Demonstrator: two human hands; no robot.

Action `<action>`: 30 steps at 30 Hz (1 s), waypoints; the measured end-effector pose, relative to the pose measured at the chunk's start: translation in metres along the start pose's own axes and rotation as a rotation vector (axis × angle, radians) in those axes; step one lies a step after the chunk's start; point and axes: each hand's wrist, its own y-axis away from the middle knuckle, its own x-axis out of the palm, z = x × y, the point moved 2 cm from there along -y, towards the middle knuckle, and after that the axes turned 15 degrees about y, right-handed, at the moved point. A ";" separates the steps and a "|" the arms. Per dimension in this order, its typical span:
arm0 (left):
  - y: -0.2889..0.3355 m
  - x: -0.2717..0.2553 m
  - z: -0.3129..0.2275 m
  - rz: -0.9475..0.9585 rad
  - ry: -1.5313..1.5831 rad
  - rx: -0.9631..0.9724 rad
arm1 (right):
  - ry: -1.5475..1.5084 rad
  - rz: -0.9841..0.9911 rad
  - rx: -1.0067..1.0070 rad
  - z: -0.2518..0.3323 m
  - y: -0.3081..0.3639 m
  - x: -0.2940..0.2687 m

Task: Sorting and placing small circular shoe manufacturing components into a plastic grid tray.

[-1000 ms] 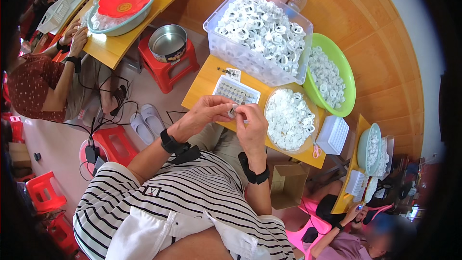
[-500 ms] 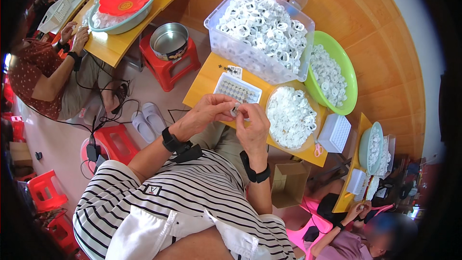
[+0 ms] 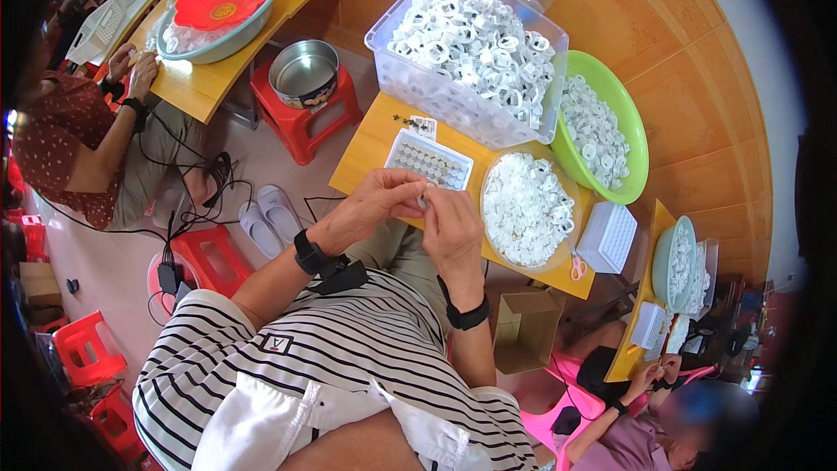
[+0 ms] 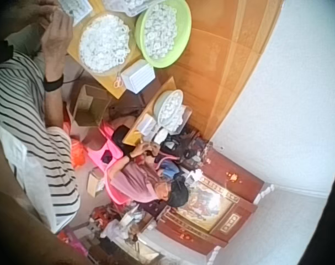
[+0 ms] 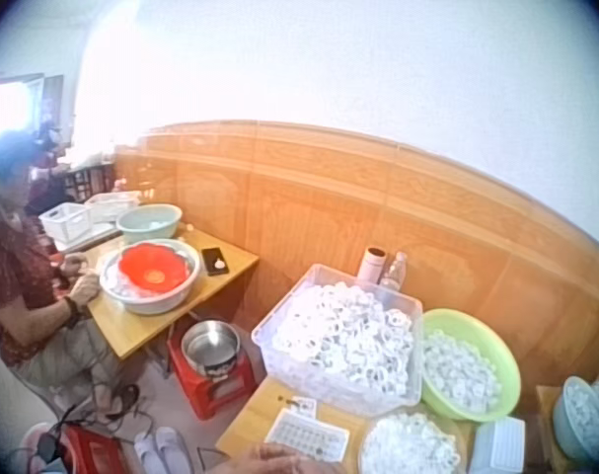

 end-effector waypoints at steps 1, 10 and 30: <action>-0.001 0.003 -0.001 -0.003 0.005 0.016 | 0.011 -0.003 0.007 -0.001 0.001 0.000; 0.003 0.002 -0.013 0.043 0.093 0.056 | -0.017 -0.125 0.121 0.004 0.013 -0.006; 0.011 -0.022 -0.024 -0.017 0.185 0.126 | -0.047 -0.032 0.393 -0.057 0.013 0.028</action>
